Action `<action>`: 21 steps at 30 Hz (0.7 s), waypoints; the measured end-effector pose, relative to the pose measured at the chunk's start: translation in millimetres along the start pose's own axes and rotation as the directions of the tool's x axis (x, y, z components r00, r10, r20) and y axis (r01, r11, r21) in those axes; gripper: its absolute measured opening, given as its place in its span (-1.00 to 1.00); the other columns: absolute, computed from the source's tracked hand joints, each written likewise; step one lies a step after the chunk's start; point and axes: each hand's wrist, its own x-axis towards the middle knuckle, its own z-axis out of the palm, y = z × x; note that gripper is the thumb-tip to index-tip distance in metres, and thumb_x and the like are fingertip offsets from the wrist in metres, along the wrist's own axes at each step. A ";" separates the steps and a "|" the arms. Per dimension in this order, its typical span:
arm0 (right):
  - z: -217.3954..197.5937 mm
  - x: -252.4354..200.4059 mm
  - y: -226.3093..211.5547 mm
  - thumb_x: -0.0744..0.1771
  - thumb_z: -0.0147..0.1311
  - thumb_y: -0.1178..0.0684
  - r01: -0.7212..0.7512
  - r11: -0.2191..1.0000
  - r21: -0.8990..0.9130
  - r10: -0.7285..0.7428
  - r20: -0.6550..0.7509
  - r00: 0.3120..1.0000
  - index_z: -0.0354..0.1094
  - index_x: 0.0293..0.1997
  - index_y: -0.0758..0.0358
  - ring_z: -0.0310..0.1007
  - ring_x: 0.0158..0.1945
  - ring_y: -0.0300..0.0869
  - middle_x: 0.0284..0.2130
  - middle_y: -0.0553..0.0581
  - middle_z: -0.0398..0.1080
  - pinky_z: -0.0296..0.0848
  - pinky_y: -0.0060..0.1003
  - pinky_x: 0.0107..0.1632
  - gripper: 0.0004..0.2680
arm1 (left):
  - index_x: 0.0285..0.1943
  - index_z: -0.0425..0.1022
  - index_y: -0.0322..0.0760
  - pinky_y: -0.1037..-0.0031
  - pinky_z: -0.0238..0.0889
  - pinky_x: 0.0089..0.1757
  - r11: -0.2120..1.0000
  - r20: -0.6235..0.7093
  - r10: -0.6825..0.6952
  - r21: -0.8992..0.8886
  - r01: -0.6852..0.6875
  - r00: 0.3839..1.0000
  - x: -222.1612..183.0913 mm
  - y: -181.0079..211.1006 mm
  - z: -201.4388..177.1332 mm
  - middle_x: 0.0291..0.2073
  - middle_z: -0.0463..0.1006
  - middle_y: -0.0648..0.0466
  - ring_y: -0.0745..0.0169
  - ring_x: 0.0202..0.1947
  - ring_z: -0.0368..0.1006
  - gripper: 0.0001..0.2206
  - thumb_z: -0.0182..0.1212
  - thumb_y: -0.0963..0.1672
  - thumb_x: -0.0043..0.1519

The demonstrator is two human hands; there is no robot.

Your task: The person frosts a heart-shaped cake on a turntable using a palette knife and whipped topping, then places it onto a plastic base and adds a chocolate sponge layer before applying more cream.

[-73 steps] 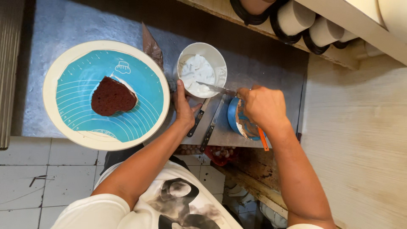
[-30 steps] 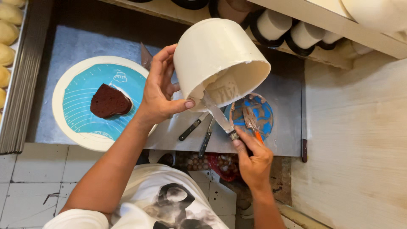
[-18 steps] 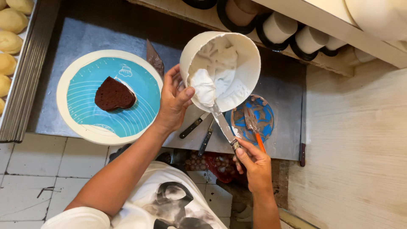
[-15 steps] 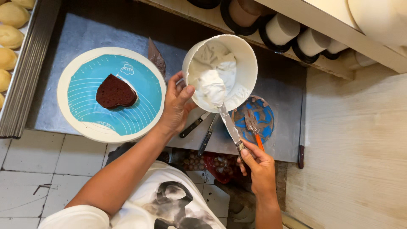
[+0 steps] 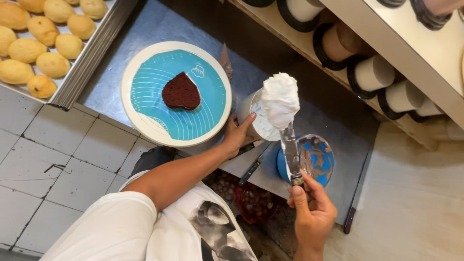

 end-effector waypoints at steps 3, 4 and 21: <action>49.7 3.2 0.2 0.34 0.15 0.19 0.145 0.987 -0.068 -0.143 0.033 0.989 0.50 0.11 0.33 0.43 -0.38 -0.29 -0.32 0.07 0.52 0.50 -0.42 -0.32 -0.77 | 0.53 0.13 -0.06 0.25 0.61 -0.11 0.984 0.041 0.076 0.157 -0.081 0.996 27.7 -16.6 -12.8 0.37 0.34 0.00 -0.08 0.20 0.45 -0.25 0.23 0.10 0.13; 72.1 7.3 2.3 0.35 0.15 0.20 0.386 0.904 -0.183 -0.378 0.080 0.922 0.51 0.07 0.33 0.49 -0.30 -0.22 -0.27 0.10 0.55 0.52 -0.36 -0.22 -0.82 | 0.38 0.27 -0.19 0.27 0.43 -0.02 0.937 0.048 0.197 0.283 -0.203 0.979 30.6 -19.0 -16.9 0.22 0.44 -0.01 0.01 0.16 0.45 -0.30 0.16 0.18 0.13; 93.4 16.7 12.5 0.40 -0.01 0.03 0.085 0.995 -0.060 -0.059 0.346 0.936 0.29 0.09 0.24 0.49 -0.42 -0.23 -0.26 0.13 0.59 0.56 -0.34 -0.28 -0.82 | 0.50 0.13 -0.19 -0.06 -0.13 0.37 -0.323 0.653 0.604 0.724 -0.609 0.456 83.6 -102.8 -100.3 0.39 0.21 -0.22 -0.21 0.43 0.11 -0.38 0.12 0.10 0.31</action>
